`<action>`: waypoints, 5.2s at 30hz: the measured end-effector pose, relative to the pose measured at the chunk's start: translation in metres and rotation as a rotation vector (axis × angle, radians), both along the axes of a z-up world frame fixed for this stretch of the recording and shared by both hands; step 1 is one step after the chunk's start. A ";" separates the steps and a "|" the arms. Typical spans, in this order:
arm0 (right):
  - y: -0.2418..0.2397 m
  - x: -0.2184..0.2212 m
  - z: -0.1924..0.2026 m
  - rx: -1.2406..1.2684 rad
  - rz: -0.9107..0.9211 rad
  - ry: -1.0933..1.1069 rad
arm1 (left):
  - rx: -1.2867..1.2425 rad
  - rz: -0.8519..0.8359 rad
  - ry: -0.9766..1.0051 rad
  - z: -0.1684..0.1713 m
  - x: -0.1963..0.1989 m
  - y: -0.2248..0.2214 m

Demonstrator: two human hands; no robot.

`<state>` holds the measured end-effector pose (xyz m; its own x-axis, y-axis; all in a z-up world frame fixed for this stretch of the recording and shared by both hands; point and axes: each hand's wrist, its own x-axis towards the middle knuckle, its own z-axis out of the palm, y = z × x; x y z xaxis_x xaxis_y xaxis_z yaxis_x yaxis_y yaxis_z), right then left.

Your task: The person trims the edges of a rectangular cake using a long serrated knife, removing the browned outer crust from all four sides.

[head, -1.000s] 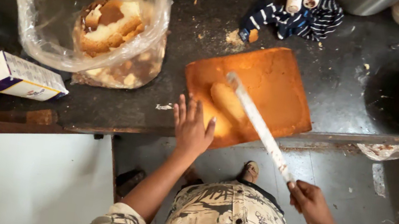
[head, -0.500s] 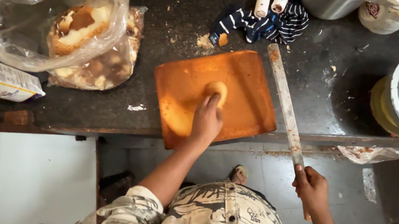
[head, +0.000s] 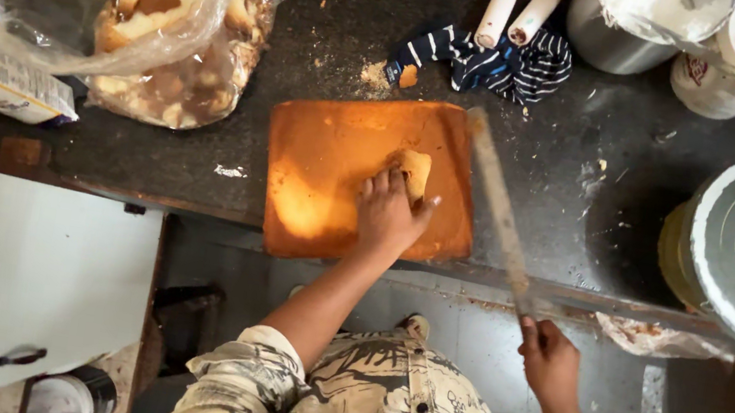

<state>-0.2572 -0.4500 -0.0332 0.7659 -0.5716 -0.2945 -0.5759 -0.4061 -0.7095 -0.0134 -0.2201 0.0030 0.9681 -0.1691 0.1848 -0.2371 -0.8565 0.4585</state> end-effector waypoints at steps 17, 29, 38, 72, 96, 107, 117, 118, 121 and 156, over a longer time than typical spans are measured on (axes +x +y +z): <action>0.032 0.040 -0.001 -0.035 0.289 0.027 | -0.554 0.159 0.201 -0.054 0.044 -0.003; 0.160 0.206 0.170 -0.404 0.556 -0.384 | -0.942 0.119 -0.277 0.128 0.142 0.190; 0.272 0.328 0.260 -1.082 0.724 -0.125 | -0.391 0.308 -0.180 0.150 0.270 0.370; 0.156 0.105 0.045 0.163 -0.117 0.131 | 0.258 -0.557 -0.043 -0.013 0.063 0.098; 0.177 0.109 0.030 0.135 0.138 0.343 | 0.212 -0.560 -0.113 -0.026 0.071 0.100; 0.202 0.123 0.026 0.083 0.232 0.342 | 0.156 -0.413 -0.033 -0.022 0.059 0.145; 0.212 0.141 0.030 0.080 0.320 0.353 | 0.139 -0.266 -0.039 -0.030 0.063 0.167; 0.211 0.140 0.033 0.073 0.325 0.350 | 0.160 -0.284 -0.023 -0.030 0.063 0.167; 0.218 0.137 0.046 0.096 0.285 0.552 | 0.160 -0.283 -0.001 -0.032 0.064 0.166; 0.136 0.044 0.007 -0.624 0.019 -0.166 | 0.205 -0.165 0.054 -0.033 0.100 0.125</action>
